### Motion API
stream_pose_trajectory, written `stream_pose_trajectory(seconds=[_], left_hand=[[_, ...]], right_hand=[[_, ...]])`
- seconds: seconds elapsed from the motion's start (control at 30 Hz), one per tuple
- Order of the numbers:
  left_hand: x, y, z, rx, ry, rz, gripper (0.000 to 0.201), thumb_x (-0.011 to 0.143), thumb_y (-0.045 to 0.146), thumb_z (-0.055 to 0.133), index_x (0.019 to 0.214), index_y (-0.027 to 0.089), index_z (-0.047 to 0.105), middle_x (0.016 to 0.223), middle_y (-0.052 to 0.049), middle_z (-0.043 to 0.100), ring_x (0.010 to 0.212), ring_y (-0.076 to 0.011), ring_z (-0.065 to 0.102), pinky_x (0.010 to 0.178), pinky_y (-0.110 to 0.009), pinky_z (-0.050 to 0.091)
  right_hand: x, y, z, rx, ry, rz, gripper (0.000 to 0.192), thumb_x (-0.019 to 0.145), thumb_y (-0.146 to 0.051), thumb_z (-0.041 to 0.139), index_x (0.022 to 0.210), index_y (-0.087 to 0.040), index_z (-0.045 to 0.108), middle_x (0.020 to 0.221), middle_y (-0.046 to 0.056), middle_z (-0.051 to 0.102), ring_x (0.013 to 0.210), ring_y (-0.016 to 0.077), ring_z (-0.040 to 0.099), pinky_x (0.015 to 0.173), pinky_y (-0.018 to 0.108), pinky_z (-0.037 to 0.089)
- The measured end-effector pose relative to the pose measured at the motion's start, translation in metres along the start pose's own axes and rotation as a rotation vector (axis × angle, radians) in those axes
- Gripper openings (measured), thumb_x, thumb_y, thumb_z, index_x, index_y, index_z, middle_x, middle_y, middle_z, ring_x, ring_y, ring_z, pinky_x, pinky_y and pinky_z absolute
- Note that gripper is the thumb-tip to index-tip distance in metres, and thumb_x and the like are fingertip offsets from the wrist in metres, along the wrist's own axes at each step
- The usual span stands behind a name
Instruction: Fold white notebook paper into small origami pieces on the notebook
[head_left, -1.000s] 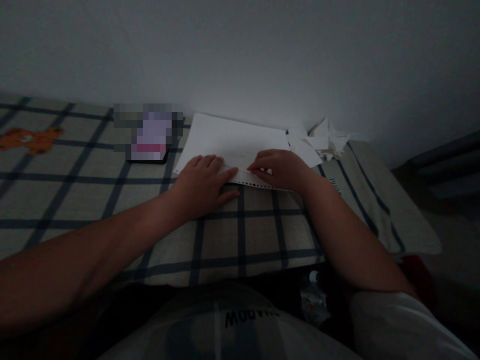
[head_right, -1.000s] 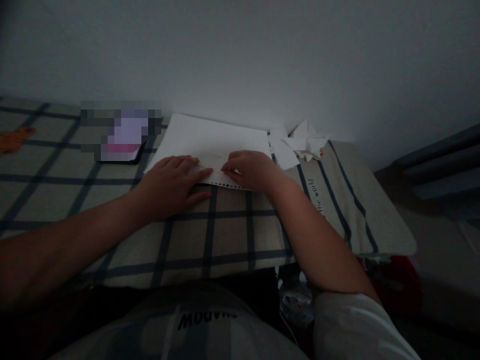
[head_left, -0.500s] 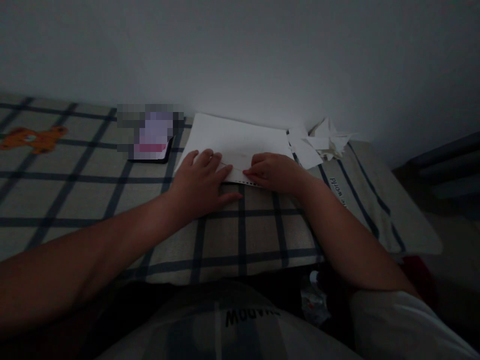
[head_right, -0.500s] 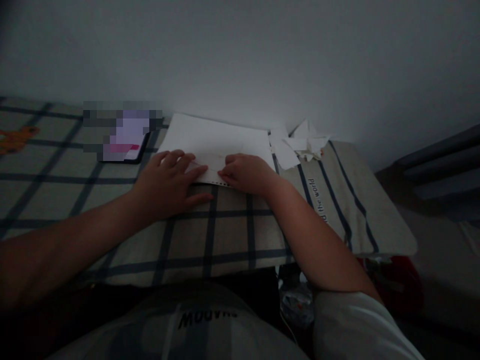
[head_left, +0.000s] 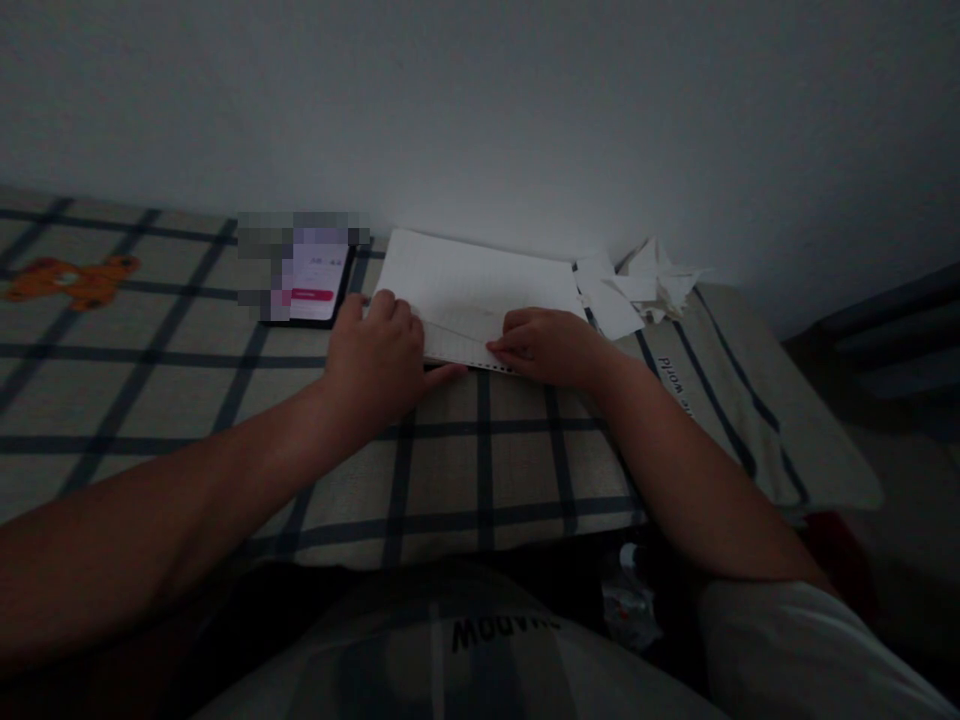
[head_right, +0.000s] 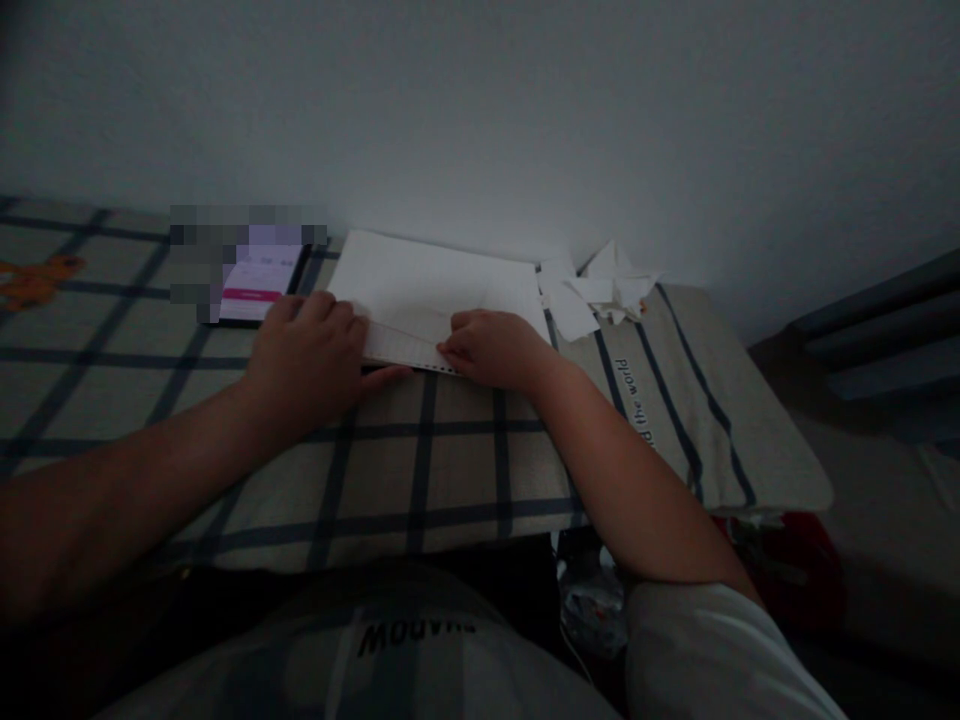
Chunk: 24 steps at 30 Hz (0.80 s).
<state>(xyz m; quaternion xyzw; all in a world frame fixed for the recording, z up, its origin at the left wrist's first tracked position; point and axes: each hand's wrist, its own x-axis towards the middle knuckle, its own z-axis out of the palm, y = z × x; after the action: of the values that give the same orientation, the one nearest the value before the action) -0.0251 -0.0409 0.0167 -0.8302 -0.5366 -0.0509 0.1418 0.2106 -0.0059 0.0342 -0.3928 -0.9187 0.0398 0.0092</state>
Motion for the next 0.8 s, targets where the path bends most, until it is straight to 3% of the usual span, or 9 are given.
stream_pose_trajectory(seconds=[0.27,0.37,0.47,0.63,0.8], left_hand=[[0.006,0.001,-0.003,-0.012,-0.067,-0.026,0.072,0.100,0.071,0.039,0.116,0.008,0.071,0.115,-0.023,0.069,0.116,-0.0401,0.059,0.092,-0.047,0.041],[0.002,0.005,-0.005,0.000,-0.067,0.008,0.068,0.100,0.070,0.040,0.115,0.011,0.071,0.115,-0.021,0.069,0.114,-0.0383,0.059,0.090,-0.046,0.042],[-0.004,0.012,-0.007,0.002,-0.070,0.080,0.066,0.100,0.069,0.043,0.115,0.012,0.071,0.118,-0.020,0.069,0.114,-0.0375,0.060,0.089,-0.046,0.043],[-0.009,0.020,-0.005,-0.040,-0.011,0.197,0.066,0.101,0.068,0.042,0.126,0.013,0.068,0.134,-0.020,0.065,0.119,-0.0366,0.059,0.091,-0.047,0.045],[-0.006,0.017,0.000,-0.069,-0.033,0.275,0.063,0.103,0.062,0.044,0.140,0.014,0.061,0.138,-0.017,0.066,0.125,-0.0360,0.058,0.095,-0.047,0.045]], right_hand=[[-0.001,0.011,0.006,0.001,0.102,-0.038,0.029,0.101,-0.026,0.053,0.106,-0.016,0.080,0.111,0.012,0.073,0.102,0.0230,0.063,0.083,0.034,0.044],[0.001,0.019,0.014,0.002,0.175,-0.093,0.030,0.102,-0.025,0.055,0.120,-0.016,0.076,0.119,0.014,0.071,0.107,0.0248,0.060,0.090,0.036,0.046],[0.004,0.024,0.022,0.013,0.205,-0.121,0.029,0.102,-0.025,0.055,0.122,-0.018,0.075,0.123,0.014,0.071,0.109,0.0251,0.060,0.091,0.038,0.047],[0.006,0.026,0.026,0.055,0.203,-0.128,0.029,0.104,-0.025,0.054,0.121,-0.018,0.076,0.127,0.014,0.072,0.110,0.0242,0.063,0.094,0.040,0.048],[0.008,0.026,0.026,0.052,0.165,-0.131,0.033,0.102,-0.015,0.053,0.122,-0.023,0.077,0.130,0.011,0.073,0.114,0.0227,0.064,0.098,0.039,0.048]])
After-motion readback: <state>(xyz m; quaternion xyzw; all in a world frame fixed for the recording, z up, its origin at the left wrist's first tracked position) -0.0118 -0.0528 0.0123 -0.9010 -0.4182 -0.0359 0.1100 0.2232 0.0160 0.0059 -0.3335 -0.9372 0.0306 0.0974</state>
